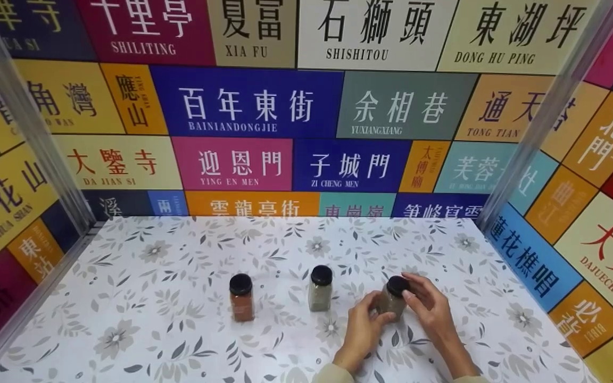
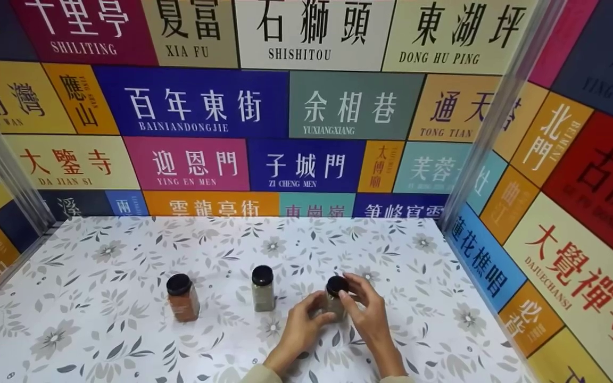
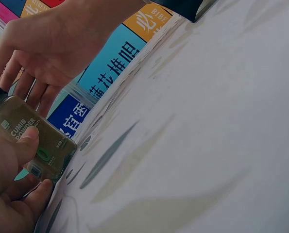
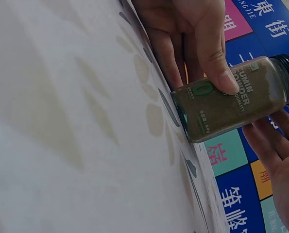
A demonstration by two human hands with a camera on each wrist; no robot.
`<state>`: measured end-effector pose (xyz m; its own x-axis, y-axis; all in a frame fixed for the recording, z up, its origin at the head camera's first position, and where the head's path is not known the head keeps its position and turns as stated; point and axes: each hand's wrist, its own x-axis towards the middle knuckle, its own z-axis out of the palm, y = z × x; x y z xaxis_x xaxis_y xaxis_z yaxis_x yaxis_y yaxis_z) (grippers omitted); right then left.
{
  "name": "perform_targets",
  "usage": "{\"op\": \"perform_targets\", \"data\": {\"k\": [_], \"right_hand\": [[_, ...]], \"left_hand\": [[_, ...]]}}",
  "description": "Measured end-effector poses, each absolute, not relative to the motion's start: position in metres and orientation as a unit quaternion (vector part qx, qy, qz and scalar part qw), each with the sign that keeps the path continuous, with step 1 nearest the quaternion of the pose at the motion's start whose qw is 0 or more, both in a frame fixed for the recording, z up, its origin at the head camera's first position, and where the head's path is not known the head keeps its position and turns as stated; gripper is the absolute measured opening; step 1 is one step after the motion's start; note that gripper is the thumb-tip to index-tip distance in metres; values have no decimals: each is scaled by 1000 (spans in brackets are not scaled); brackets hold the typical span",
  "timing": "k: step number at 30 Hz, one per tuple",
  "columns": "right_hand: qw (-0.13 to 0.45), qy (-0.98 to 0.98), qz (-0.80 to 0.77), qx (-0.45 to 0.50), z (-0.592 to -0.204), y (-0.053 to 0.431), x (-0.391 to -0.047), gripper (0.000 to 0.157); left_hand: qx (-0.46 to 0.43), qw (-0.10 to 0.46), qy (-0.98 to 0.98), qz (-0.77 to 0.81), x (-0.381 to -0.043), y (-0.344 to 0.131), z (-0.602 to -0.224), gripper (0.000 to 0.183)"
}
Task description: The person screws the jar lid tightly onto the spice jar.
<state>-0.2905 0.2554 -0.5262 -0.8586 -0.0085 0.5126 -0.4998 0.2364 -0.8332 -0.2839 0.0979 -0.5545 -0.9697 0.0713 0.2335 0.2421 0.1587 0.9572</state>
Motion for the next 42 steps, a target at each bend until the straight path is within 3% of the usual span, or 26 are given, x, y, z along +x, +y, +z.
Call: {"op": "perform_targets", "data": {"k": [42], "right_hand": [[188,-764,599,151,-524,255,-290,36]], "left_hand": [[-94,82,-763,-634,-283,98,-554,46]]}}
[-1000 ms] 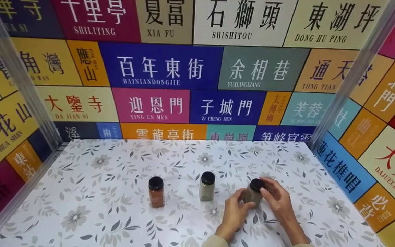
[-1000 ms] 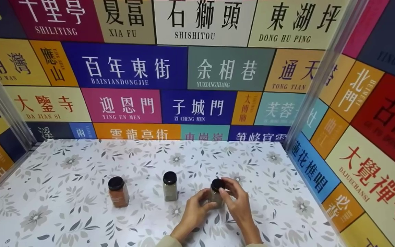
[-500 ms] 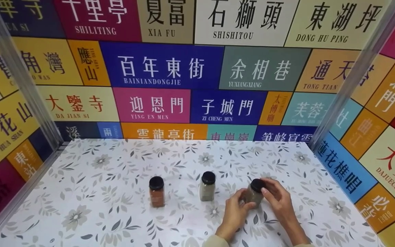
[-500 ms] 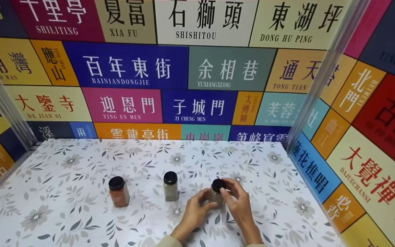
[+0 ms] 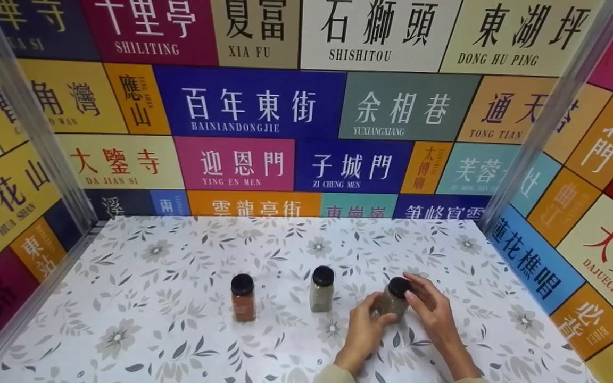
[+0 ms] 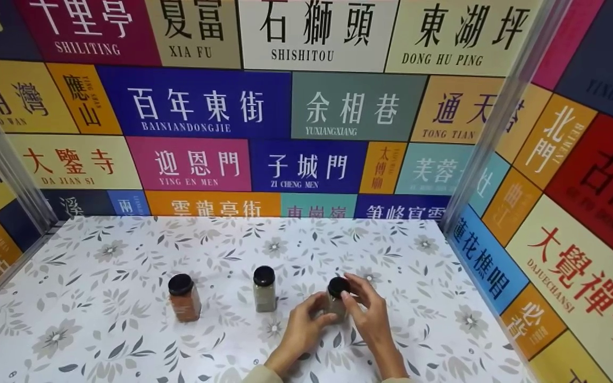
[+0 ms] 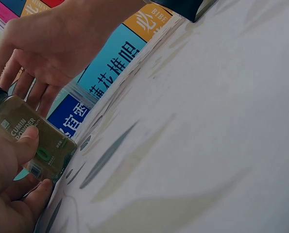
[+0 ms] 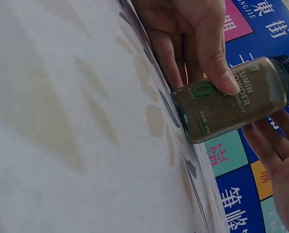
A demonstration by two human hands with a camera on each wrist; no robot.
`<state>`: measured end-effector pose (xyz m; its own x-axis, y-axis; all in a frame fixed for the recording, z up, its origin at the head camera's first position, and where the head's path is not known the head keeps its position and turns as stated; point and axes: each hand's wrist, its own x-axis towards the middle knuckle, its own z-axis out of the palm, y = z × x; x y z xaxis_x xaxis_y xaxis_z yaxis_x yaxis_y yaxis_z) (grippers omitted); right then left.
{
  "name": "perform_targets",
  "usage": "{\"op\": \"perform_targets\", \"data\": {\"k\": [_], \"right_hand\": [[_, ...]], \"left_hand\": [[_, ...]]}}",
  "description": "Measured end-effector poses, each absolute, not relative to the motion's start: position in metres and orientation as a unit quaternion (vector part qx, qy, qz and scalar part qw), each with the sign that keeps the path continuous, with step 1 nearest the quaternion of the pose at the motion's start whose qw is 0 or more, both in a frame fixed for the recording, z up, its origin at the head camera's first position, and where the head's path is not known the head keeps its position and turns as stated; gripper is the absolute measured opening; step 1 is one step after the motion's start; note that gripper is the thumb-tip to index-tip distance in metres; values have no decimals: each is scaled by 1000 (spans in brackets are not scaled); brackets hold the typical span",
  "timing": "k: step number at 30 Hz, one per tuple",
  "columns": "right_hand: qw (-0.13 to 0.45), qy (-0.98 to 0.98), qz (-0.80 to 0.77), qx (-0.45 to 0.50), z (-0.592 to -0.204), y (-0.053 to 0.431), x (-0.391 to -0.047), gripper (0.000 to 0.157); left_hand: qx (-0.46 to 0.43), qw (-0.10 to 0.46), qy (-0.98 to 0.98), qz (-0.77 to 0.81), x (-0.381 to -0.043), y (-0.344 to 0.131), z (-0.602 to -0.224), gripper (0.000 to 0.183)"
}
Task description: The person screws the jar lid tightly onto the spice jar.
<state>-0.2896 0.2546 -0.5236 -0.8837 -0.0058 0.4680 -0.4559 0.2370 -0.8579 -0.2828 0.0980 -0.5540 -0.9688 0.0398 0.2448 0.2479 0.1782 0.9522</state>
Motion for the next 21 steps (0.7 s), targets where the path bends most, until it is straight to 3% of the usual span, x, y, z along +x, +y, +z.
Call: {"op": "perform_targets", "data": {"k": [8,13,21], "right_hand": [[200,-765,591,159,-525,254,-291,35],[201,-754,601,177,-525,254,-291,35],[209,-754,595,181,-527,255,-291,33]], "left_hand": [[-102,72,-770,-626,-284,96,-554,45],[-122,104,-767,-621,-284,97,-555,44],[-99,71,-764,-633,-284,98,-556,44]]}}
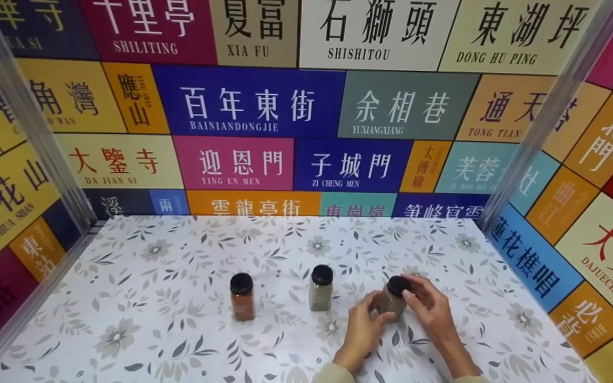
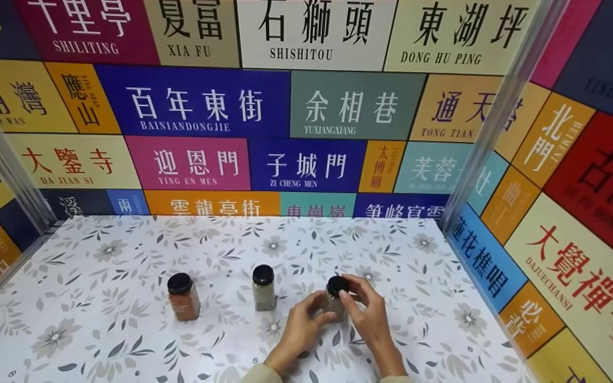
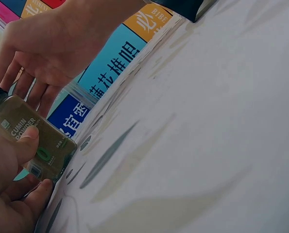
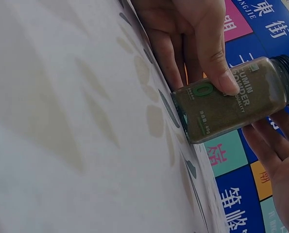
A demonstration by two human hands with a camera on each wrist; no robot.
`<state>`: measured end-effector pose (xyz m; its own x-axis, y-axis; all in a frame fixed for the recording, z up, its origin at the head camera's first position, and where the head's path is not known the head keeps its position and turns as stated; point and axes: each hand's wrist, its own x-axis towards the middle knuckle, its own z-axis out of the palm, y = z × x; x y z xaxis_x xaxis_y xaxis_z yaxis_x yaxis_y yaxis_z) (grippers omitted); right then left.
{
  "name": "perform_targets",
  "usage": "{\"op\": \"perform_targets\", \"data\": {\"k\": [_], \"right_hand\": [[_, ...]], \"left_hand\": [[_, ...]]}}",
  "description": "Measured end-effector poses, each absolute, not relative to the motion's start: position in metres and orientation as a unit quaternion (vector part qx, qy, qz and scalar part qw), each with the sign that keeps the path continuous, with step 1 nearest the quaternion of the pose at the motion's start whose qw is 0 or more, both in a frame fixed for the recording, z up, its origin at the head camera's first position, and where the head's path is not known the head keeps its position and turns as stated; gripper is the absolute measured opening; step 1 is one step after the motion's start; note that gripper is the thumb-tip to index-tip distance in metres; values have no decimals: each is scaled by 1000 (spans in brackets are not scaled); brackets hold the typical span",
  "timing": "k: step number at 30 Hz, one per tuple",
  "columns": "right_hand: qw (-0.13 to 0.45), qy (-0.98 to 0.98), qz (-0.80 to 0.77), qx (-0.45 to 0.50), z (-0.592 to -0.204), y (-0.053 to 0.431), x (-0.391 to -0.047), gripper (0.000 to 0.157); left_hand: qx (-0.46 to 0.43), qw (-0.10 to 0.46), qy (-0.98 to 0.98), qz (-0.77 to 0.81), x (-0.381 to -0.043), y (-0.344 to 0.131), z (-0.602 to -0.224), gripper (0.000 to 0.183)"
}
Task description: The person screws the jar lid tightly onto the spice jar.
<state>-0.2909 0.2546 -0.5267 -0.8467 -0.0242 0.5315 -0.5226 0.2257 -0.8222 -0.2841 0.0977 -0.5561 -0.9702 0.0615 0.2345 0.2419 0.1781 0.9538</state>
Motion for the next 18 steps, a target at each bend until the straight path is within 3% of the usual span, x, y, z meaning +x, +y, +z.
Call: {"op": "perform_targets", "data": {"k": [18], "right_hand": [[182,-779,581,148,-525,256,-288,42]], "left_hand": [[-100,71,-761,-637,-283,97,-554,43]]}}
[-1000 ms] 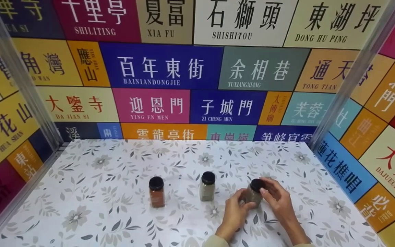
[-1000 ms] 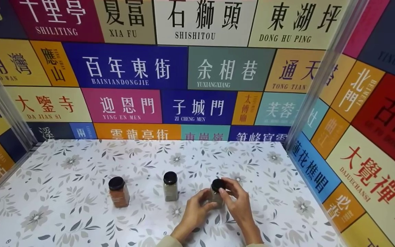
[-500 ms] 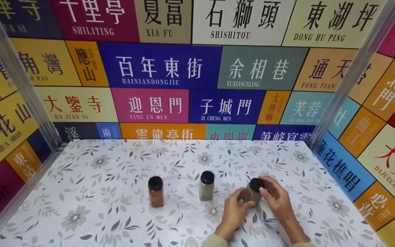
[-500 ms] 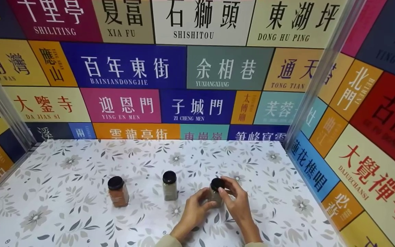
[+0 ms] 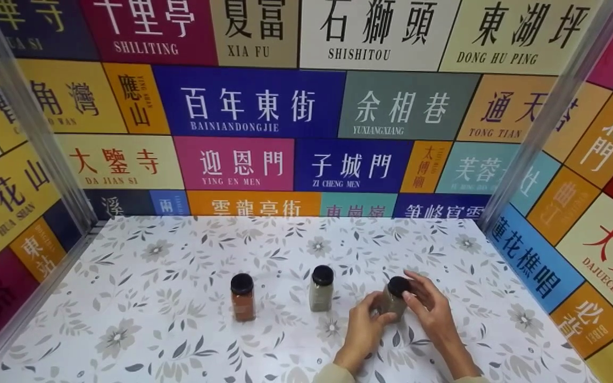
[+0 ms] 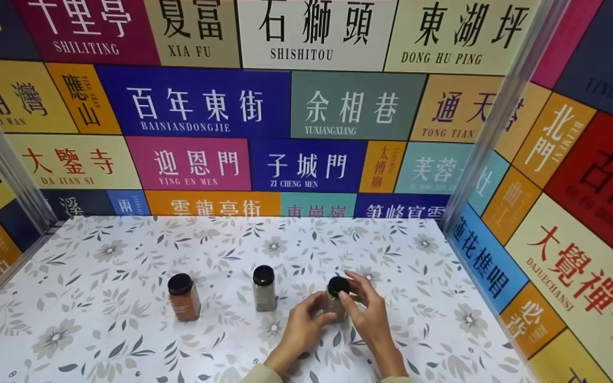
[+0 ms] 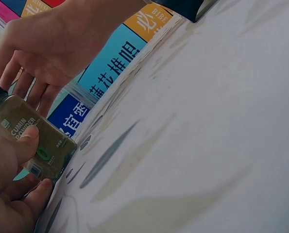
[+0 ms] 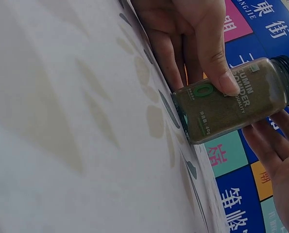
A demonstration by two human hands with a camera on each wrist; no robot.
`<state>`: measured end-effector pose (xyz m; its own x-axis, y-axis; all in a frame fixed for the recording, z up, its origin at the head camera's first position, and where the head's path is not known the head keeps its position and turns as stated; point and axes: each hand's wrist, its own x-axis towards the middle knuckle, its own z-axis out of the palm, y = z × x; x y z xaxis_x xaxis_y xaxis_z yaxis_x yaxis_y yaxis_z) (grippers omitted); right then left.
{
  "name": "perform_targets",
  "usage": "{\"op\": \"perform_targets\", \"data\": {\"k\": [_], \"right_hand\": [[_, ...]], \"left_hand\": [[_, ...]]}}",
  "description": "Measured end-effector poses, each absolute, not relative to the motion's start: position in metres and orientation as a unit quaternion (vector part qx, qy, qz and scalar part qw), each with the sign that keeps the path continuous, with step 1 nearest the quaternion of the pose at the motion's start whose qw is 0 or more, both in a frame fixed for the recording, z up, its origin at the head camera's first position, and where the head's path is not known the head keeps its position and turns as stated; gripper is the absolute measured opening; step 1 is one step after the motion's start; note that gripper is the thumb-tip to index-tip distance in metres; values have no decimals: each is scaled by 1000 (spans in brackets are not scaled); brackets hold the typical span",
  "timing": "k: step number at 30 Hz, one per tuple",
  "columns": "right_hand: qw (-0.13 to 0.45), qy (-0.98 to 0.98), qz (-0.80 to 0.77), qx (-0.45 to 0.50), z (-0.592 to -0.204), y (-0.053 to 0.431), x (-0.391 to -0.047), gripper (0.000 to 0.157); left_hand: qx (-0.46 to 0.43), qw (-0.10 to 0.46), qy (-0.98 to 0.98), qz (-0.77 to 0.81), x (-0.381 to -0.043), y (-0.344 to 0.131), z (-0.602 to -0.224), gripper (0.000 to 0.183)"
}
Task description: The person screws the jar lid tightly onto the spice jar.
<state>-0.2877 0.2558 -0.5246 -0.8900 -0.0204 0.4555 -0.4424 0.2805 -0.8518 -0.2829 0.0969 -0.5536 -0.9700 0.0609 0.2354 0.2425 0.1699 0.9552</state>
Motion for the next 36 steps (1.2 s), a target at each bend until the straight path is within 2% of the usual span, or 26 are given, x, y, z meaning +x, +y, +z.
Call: {"op": "perform_targets", "data": {"k": [6,19,28,36], "right_hand": [[189,-781,576,151,-526,256,-289,36],[196,-772,584,158,-526,255,-290,35],[191,-776,584,142,-525,255,-290,36],[187,-774,590,132,-525,254,-291,34]], "left_hand": [[-93,57,-761,-640,-283,97,-554,44],[-95,50,-755,-646,-283,97,-554,45],[-109,104,-777,-611,-282,97,-555,45],[-106,99,-770,-622,-282,98,-556,45]]}}
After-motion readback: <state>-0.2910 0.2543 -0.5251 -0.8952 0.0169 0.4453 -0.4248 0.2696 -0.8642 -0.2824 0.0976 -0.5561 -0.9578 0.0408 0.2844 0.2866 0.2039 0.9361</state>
